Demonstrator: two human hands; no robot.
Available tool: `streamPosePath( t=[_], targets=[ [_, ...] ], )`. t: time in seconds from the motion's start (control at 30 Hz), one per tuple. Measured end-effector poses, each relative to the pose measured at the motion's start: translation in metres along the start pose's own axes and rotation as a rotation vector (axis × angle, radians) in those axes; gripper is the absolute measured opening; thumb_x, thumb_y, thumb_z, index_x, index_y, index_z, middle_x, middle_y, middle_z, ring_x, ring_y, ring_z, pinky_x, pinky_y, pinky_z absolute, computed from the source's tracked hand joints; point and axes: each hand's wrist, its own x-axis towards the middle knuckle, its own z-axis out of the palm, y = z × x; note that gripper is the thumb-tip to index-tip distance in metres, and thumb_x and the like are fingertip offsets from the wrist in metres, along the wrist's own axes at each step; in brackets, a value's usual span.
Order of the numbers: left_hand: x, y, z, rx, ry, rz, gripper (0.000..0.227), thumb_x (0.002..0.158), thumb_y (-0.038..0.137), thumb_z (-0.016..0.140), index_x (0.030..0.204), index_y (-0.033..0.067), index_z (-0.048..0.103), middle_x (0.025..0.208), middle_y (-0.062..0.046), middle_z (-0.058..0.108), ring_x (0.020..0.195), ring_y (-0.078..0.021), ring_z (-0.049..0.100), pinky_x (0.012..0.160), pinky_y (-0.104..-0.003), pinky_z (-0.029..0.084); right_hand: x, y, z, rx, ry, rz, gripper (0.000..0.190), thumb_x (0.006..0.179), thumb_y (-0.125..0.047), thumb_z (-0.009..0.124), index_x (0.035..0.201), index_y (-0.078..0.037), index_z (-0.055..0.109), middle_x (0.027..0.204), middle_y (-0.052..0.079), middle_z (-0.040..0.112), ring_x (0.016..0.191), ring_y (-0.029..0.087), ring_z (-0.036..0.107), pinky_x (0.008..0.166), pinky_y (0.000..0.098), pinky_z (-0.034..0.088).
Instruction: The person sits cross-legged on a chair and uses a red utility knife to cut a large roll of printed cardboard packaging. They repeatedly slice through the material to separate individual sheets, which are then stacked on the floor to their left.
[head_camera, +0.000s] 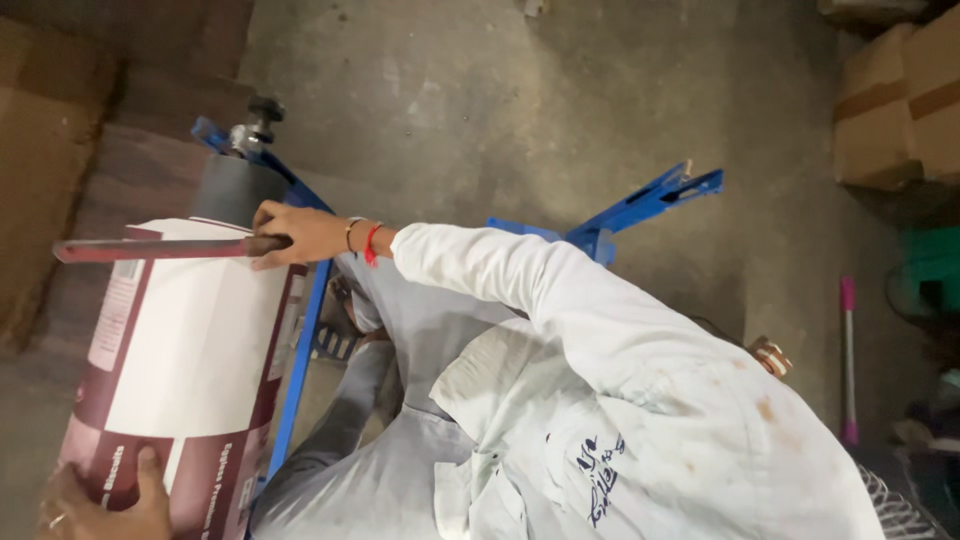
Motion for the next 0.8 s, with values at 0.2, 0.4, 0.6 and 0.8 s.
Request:
streamPosePath(
  t=[0.2,0.4,0.6,0.8],
  targets=[
    [-0.001,0.03,-0.024,0.167,0.029,0.005,0.073,0.097,0.06,0.072,0.132,-0.0017,0.059,0.129,-0.026,0.065,0.123,-0.0433,0.06,0.109,-0.055,0.046,0.014,-0.002,-0.029,-0.031,-0.164,-0.179,0.037,0.1,-0.042,0.068,0.117,-0.01,0.062,0.106,0.01,0.07,0.099,0.027,0.069,0.088,0.041,0.053],
    [0.004,0.049,-0.025,-0.03,0.108,-0.117,0.094,0.093,0.071,0.071,0.149,-0.0034,0.057,0.141,-0.03,0.061,0.136,-0.0477,0.054,0.121,-0.061,0.029,0.037,-0.02,-0.052,-0.109,-0.145,-0.264,0.031,0.102,-0.033,0.066,0.121,-0.008,0.068,0.105,0.014,0.073,0.092,0.03,0.071,0.083,0.0392,0.055],
    [0.005,0.048,-0.032,-0.011,0.219,-0.095,0.09,0.092,0.069,0.078,0.146,0.0008,0.06,0.153,-0.018,0.059,0.141,-0.042,0.05,0.121,-0.061,0.025,0.07,-0.038,-0.054,-0.272,-0.159,-0.324,0.032,0.112,-0.033,0.059,0.1,-0.004,0.063,0.083,0.018,0.06,0.074,0.037,0.057,0.066,0.0443,0.043],
    [0.0,0.047,-0.028,0.004,0.256,-0.119,0.084,0.089,0.065,0.077,0.144,0.0034,0.06,0.147,-0.016,0.058,0.137,-0.0409,0.049,0.114,-0.063,0.025,0.055,-0.015,-0.066,-0.132,-0.227,-0.301,0.028,0.113,-0.022,0.062,0.096,0.001,0.06,0.073,0.015,0.057,0.062,0.031,0.052,0.059,0.0401,0.039]
  ],
)
